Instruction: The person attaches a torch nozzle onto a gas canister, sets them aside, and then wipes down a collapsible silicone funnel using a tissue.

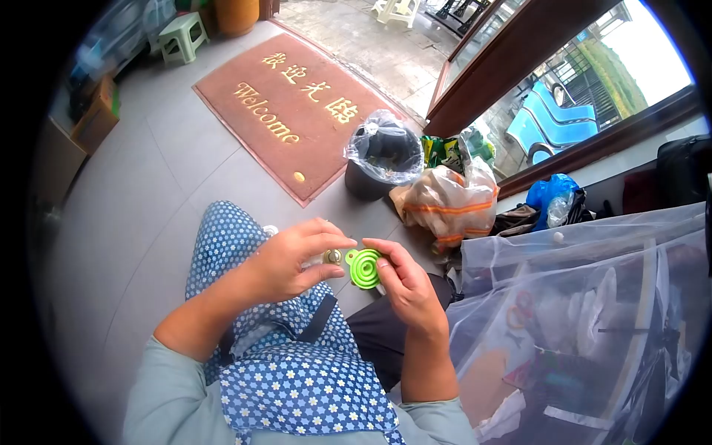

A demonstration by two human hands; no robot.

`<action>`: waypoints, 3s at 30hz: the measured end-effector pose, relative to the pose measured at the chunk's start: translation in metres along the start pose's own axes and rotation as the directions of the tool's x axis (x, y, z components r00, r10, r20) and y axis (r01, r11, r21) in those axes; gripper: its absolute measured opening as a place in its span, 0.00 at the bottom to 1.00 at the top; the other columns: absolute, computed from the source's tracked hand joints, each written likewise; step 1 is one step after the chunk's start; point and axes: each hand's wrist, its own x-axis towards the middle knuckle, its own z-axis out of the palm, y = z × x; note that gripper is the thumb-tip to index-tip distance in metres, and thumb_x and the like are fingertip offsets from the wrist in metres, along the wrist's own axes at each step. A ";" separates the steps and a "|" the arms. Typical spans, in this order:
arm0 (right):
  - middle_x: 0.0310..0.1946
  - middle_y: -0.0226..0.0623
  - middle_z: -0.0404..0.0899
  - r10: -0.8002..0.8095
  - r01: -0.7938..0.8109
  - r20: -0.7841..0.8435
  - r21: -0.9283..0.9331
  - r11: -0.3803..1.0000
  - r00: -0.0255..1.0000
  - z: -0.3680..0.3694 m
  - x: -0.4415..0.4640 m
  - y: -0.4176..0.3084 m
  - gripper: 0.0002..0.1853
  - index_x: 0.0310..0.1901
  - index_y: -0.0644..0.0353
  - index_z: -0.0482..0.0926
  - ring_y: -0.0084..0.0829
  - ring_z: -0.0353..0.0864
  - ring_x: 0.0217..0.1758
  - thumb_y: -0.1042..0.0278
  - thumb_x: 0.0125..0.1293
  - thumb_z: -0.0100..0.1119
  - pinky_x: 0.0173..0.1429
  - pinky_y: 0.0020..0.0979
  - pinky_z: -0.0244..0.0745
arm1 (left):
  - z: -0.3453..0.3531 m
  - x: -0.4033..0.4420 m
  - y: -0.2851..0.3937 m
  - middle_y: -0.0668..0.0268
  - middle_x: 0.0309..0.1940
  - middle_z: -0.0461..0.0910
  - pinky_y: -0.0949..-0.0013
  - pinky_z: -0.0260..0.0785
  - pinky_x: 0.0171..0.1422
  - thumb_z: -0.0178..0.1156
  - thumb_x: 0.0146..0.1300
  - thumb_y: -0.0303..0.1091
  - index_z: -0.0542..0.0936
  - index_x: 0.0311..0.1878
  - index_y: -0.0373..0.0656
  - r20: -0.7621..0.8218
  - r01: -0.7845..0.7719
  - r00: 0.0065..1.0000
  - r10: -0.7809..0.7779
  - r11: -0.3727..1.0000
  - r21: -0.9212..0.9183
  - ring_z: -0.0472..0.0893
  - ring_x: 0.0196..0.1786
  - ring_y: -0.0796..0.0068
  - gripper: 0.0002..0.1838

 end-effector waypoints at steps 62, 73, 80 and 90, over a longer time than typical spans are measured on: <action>0.42 0.35 0.84 0.154 -0.050 -0.340 0.298 0.953 0.928 0.000 0.031 0.084 0.08 0.50 0.66 0.78 0.24 0.82 0.47 0.77 0.71 0.58 0.56 0.25 0.75 | 0.003 -0.021 -0.026 0.67 0.44 0.78 0.74 0.68 0.45 0.65 0.67 0.41 0.74 0.56 0.39 0.142 0.207 0.877 -0.460 0.094 -0.974 0.76 0.41 0.79 0.21; 0.46 0.40 0.84 0.412 -0.334 -0.301 0.277 0.901 0.860 -0.019 0.035 0.210 0.15 0.60 0.64 0.74 0.28 0.83 0.47 0.70 0.76 0.49 0.53 0.27 0.78 | 0.007 -0.019 -0.027 0.70 0.42 0.77 0.75 0.64 0.43 0.57 0.73 0.44 0.74 0.55 0.41 0.157 0.131 0.906 -0.394 -0.094 -0.987 0.72 0.40 0.82 0.18; 0.43 0.37 0.85 0.435 -0.381 -0.264 0.233 0.895 0.861 -0.009 0.037 0.207 0.15 0.59 0.65 0.74 0.24 0.83 0.45 0.70 0.75 0.50 0.49 0.23 0.75 | 0.003 -0.016 -0.029 0.69 0.41 0.76 0.76 0.65 0.42 0.57 0.73 0.44 0.75 0.53 0.40 0.098 0.069 0.930 -0.353 -0.094 -0.993 0.73 0.38 0.82 0.16; 0.39 0.37 0.85 0.457 -0.421 -0.270 0.182 0.889 0.848 -0.011 0.039 0.211 0.15 0.58 0.67 0.75 0.27 0.82 0.48 0.71 0.74 0.53 0.56 0.27 0.72 | -0.016 -0.013 -0.086 0.68 0.43 0.79 0.78 0.70 0.47 0.65 0.68 0.33 0.78 0.51 0.38 -0.438 0.152 0.750 -0.496 0.773 -0.615 0.77 0.41 0.83 0.13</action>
